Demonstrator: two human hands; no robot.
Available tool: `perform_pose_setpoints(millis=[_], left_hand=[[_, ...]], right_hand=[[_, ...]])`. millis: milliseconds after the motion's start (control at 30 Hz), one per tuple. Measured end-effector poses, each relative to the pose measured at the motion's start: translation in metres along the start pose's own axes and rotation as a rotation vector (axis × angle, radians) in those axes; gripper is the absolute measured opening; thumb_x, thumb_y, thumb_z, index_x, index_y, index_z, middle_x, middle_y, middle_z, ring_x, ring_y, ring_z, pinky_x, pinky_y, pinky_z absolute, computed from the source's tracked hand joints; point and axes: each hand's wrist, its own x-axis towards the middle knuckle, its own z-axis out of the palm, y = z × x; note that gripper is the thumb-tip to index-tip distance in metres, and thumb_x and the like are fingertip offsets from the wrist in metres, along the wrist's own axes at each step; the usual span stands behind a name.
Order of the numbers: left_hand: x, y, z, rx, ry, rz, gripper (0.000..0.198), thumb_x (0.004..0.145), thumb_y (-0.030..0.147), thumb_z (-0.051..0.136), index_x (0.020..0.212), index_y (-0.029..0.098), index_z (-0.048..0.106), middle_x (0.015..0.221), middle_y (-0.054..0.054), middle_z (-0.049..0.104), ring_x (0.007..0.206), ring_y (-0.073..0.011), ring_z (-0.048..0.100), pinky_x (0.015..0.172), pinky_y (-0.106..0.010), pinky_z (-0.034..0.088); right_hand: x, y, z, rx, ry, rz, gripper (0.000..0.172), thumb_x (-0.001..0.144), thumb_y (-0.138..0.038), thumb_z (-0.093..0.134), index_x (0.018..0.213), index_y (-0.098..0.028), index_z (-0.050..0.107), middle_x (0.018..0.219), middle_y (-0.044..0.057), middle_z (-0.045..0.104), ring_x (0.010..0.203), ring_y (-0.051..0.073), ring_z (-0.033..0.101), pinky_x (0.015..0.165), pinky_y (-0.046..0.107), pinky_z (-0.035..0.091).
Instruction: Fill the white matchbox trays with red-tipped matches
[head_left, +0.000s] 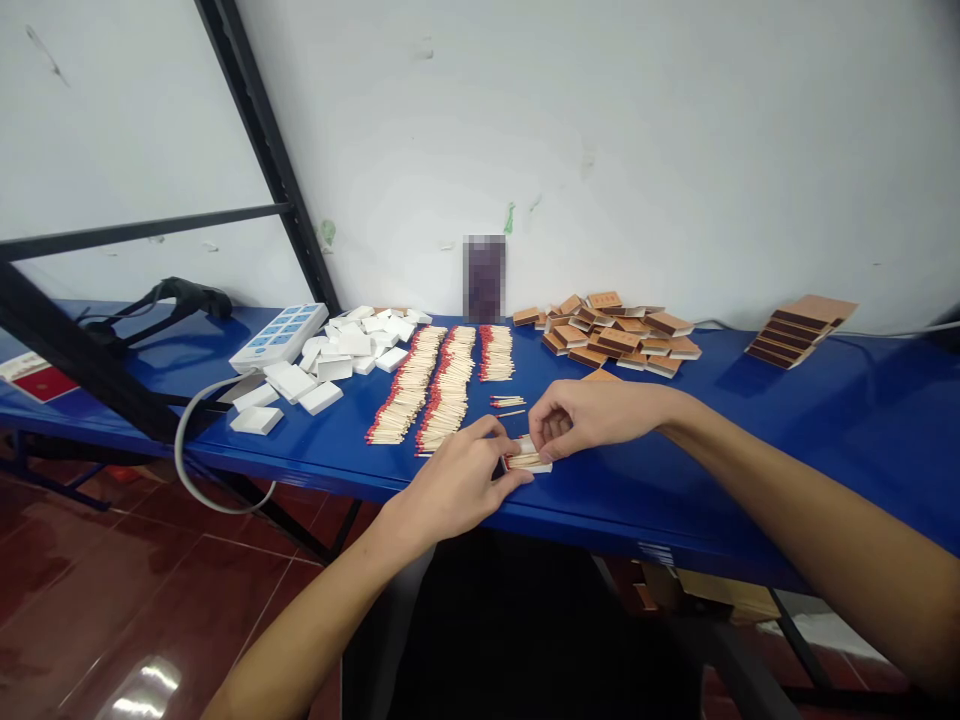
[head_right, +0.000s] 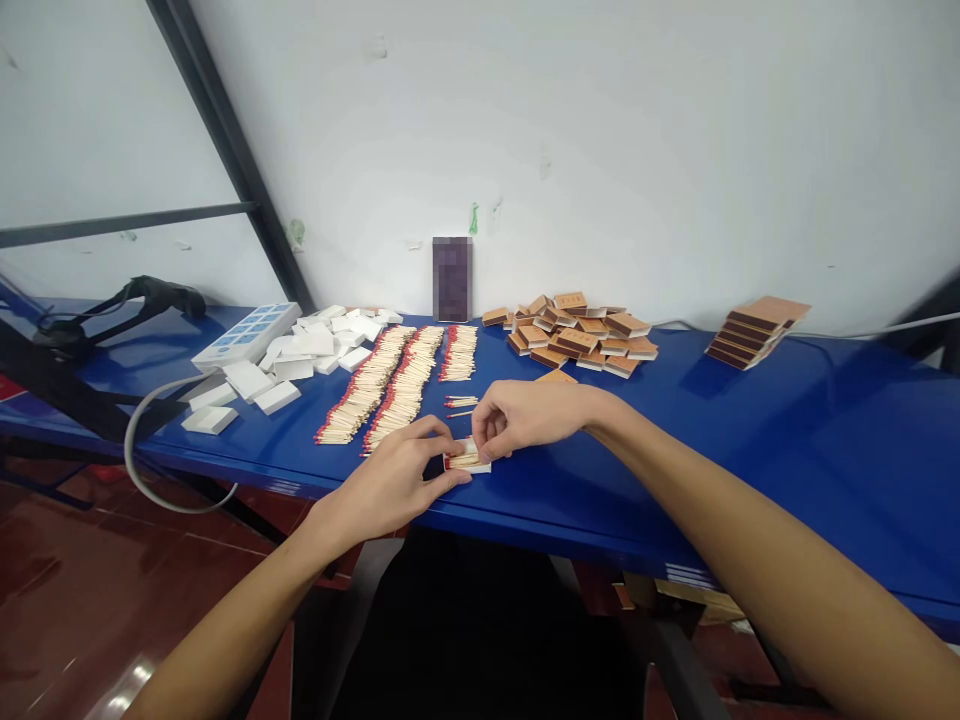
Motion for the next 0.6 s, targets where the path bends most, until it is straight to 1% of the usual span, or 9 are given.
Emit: perform_pose_setpoints(millis=[133, 233, 300, 400, 500, 600], left_hand=[[0.000, -0.001, 0.001, -0.023, 0.020, 0.012, 0.023, 0.094, 0.037, 0.059, 0.104, 0.018, 0.069, 0.102, -0.005, 0.061, 0.090, -0.0191, 0.063, 0.084, -0.033, 0.048], [0.000, -0.002, 0.002, -0.043, 0.042, 0.017, 0.021, 0.093, 0.036, 0.062, 0.101, 0.018, 0.069, 0.104, -0.005, 0.062, 0.091, -0.0193, 0.063, 0.086, -0.033, 0.049], [0.000, -0.002, 0.003, -0.052, 0.053, 0.019, 0.021, 0.091, 0.034, 0.064, 0.103, 0.018, 0.068, 0.106, -0.005, 0.062, 0.094, -0.0201, 0.063, 0.089, -0.034, 0.049], [-0.001, -0.002, 0.003, -0.051, 0.050, 0.019, 0.024, 0.092, 0.034, 0.063, 0.110, 0.019, 0.066, 0.108, -0.005, 0.063, 0.097, -0.0212, 0.063, 0.090, -0.035, 0.049], [-0.002, -0.002, 0.003, -0.031, 0.028, 0.041, 0.027, 0.095, 0.033, 0.057, 0.120, 0.023, 0.063, 0.111, -0.006, 0.061, 0.098, -0.0206, 0.063, 0.090, -0.035, 0.049], [-0.003, -0.002, 0.003, -0.001, 0.004, 0.073, 0.029, 0.099, 0.031, 0.049, 0.126, 0.028, 0.061, 0.117, -0.005, 0.057, 0.096, -0.0192, 0.064, 0.089, -0.034, 0.050]], right_hand=[[0.000, 0.001, 0.000, 0.015, 0.014, 0.013, 0.031, 0.076, -0.045, 0.067, 0.086, -0.016, 0.070, 0.076, 0.005, 0.072, 0.070, 0.017, 0.065, 0.063, 0.026, 0.047], [0.000, 0.002, -0.001, 0.003, 0.122, 0.011, 0.032, 0.079, -0.047, 0.063, 0.085, -0.017, 0.069, 0.073, 0.004, 0.070, 0.067, 0.017, 0.063, 0.061, 0.026, 0.045], [0.001, 0.004, 0.000, -0.035, 0.195, 0.003, 0.031, 0.079, -0.047, 0.062, 0.083, -0.017, 0.068, 0.071, 0.004, 0.069, 0.066, 0.016, 0.061, 0.059, 0.026, 0.044], [0.004, 0.008, 0.000, -0.108, 0.250, -0.003, 0.029, 0.079, -0.045, 0.061, 0.082, -0.017, 0.069, 0.072, 0.004, 0.069, 0.066, 0.016, 0.060, 0.059, 0.026, 0.042], [0.006, 0.010, 0.000, -0.174, 0.267, -0.011, 0.028, 0.079, -0.044, 0.061, 0.087, -0.017, 0.069, 0.072, 0.003, 0.068, 0.065, 0.015, 0.059, 0.059, 0.026, 0.041], [0.004, 0.011, -0.001, -0.199, 0.215, -0.009, 0.031, 0.079, -0.043, 0.062, 0.092, -0.017, 0.069, 0.075, 0.004, 0.067, 0.066, 0.016, 0.058, 0.060, 0.027, 0.041]])
